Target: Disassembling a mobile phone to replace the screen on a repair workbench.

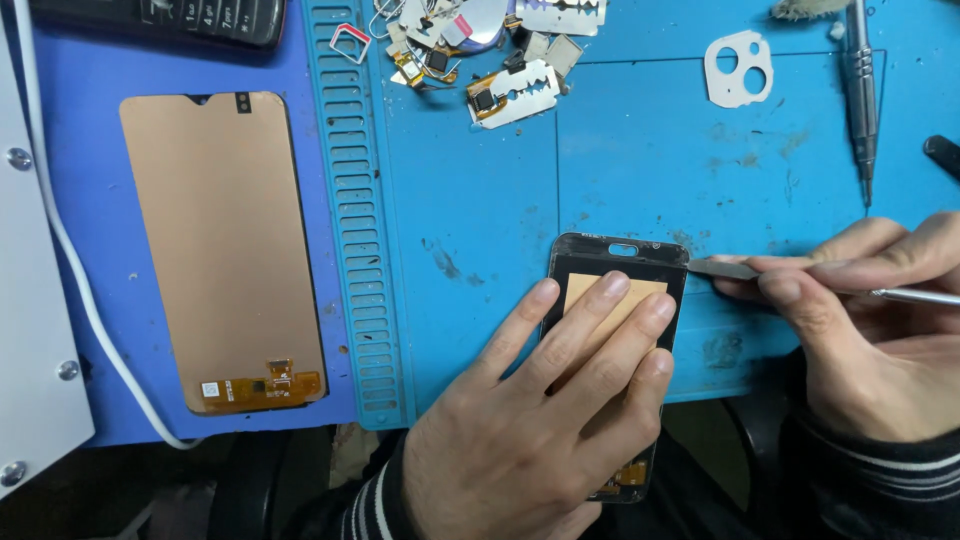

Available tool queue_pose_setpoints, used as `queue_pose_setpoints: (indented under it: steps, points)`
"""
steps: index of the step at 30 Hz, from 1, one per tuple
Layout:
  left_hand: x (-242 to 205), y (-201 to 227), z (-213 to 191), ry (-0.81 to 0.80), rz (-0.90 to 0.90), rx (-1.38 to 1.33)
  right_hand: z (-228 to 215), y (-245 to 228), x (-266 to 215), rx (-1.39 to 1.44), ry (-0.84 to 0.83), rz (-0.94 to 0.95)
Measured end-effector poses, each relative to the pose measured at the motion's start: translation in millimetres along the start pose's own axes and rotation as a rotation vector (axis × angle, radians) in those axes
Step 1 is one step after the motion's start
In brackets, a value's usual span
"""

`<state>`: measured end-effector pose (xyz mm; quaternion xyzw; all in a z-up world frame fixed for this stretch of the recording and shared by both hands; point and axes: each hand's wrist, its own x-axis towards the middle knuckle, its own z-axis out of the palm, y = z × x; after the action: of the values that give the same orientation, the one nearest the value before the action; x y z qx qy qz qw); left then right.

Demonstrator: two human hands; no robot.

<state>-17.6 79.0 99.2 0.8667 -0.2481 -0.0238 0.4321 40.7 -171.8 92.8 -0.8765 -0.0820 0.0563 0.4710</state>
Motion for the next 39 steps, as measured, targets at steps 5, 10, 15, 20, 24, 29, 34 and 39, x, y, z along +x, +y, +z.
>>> queue_pose_setpoints:
  steps: [5,10,15,20,24,29,34,39]
  points:
    - [0.9,-0.7,-2.9,0.026,0.012,0.024,8.5,-14.2,1.9,-0.039,0.008,0.016]
    - [1.1,-1.3,-3.7,0.017,0.016,0.019,6.5,-12.8,0.4,-0.007,0.030,0.011]
    - [0.2,-2.8,-1.9,0.003,0.017,-0.017,5.0,-13.4,5.3,-0.062,-0.016,0.025]
    - [2.0,-1.2,-5.9,0.025,0.027,-0.041,11.9,-24.7,2.0,-0.078,0.023,0.018]
    - [0.8,-1.3,-4.6,0.028,0.020,-0.047,8.5,-23.9,6.8,-0.147,-0.011,-0.007]
    - [2.7,0.8,-9.1,0.034,0.029,-0.033,8.6,-22.1,5.3,-0.011,0.017,0.030]
    - [2.2,1.3,-8.8,0.009,0.010,-0.078,9.3,-26.7,8.0,-0.090,0.007,0.017]
    - [2.5,0.7,-9.4,-0.013,0.022,-0.029,6.6,-17.0,-0.9,-0.024,0.082,0.048]
